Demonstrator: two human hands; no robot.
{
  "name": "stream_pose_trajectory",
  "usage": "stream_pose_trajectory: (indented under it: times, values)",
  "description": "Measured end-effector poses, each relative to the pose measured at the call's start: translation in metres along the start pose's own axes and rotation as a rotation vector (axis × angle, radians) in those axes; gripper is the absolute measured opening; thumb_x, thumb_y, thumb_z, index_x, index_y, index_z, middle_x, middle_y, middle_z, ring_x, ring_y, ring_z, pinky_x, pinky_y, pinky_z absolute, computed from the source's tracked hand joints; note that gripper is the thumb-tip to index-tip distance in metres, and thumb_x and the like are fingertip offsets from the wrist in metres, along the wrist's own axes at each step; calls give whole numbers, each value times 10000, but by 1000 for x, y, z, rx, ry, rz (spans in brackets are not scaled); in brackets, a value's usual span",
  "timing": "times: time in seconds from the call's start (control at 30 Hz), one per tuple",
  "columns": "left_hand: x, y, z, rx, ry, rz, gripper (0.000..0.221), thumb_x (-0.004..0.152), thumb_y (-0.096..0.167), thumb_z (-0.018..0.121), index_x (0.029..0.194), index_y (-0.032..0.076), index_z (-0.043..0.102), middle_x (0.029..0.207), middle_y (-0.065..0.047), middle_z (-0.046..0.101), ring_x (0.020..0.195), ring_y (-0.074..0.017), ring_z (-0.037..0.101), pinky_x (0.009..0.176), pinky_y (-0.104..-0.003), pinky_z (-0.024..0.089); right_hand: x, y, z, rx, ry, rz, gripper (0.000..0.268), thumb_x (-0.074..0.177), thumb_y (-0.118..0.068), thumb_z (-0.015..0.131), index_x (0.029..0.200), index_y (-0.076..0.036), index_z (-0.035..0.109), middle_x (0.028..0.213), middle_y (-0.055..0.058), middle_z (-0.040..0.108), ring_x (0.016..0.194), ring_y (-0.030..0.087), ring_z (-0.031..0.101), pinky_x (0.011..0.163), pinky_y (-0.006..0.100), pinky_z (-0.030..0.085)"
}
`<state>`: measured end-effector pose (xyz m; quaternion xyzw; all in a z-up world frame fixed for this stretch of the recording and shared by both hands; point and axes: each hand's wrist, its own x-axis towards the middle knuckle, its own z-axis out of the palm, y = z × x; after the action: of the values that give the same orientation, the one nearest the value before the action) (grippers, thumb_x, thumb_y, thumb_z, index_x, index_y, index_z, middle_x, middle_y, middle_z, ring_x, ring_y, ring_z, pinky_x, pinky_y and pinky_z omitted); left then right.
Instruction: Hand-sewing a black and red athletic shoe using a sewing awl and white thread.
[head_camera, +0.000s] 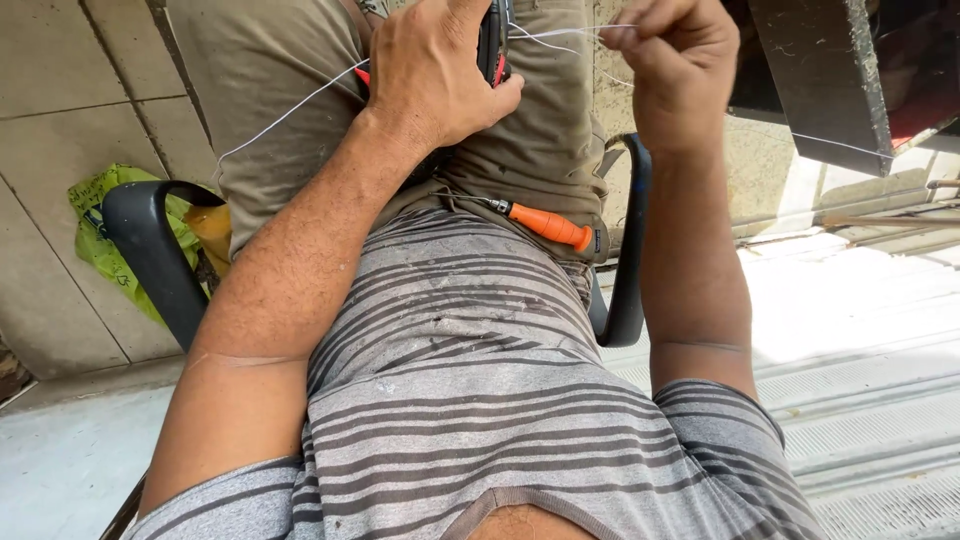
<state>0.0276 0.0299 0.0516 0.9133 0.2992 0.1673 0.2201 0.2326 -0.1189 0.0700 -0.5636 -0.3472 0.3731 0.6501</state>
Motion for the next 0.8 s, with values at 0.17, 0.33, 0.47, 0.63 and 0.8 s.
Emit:
stream_pose_trajectory:
  times: [0.17, 0.33, 0.47, 0.63, 0.8]
  values:
    - [7, 7, -17, -55, -43, 9, 607, 701, 462, 866, 1149, 148, 603, 998, -100, 642, 843, -314, 634, 650, -469, 561, -1, -39, 20, 580, -360, -48, 155, 941, -72, 636, 1033, -160, 548, 843, 71, 548, 825, 236, 631, 1012, 454, 606]
    - [5, 11, -24, -230, -179, 8, 643, 732, 388, 821, 1264, 137, 558, 959, -122, 652, 758, -358, 651, 615, -522, 545, 4, -89, 4, -341, -637, 156, 573, 869, -58, 777, 1359, 27, 492, 978, 174, 619, 553, 43, 273, 489, 194, 196]
    - [8, 8, -17, -245, -148, 82, 579, 725, 321, 810, 1200, 79, 584, 954, -76, 613, 732, -245, 579, 578, -406, 547, -1, -107, 5, -996, -854, -2, 419, 882, -233, 864, 1228, -72, 693, 697, -13, 627, 562, 174, 580, 616, 351, 449]
    - [3, -5, -6, -201, -60, 62, 383, 761, 317, 807, 936, 76, 566, 646, 2, 521, 506, -178, 493, 426, -350, 457, -27, -100, -17, -165, -730, 177, 782, 891, 0, 715, 1542, -125, 302, 1259, 272, 611, 564, 34, 327, 469, 153, 268]
    - [10, -5, 0, -186, -106, 16, 346, 772, 379, 746, 899, 100, 585, 644, -40, 578, 539, -260, 562, 454, -431, 457, -63, -106, -65, 53, -581, -122, 243, 792, -181, 602, 980, -44, 530, 717, 139, 541, 630, 217, 550, 921, 418, 618]
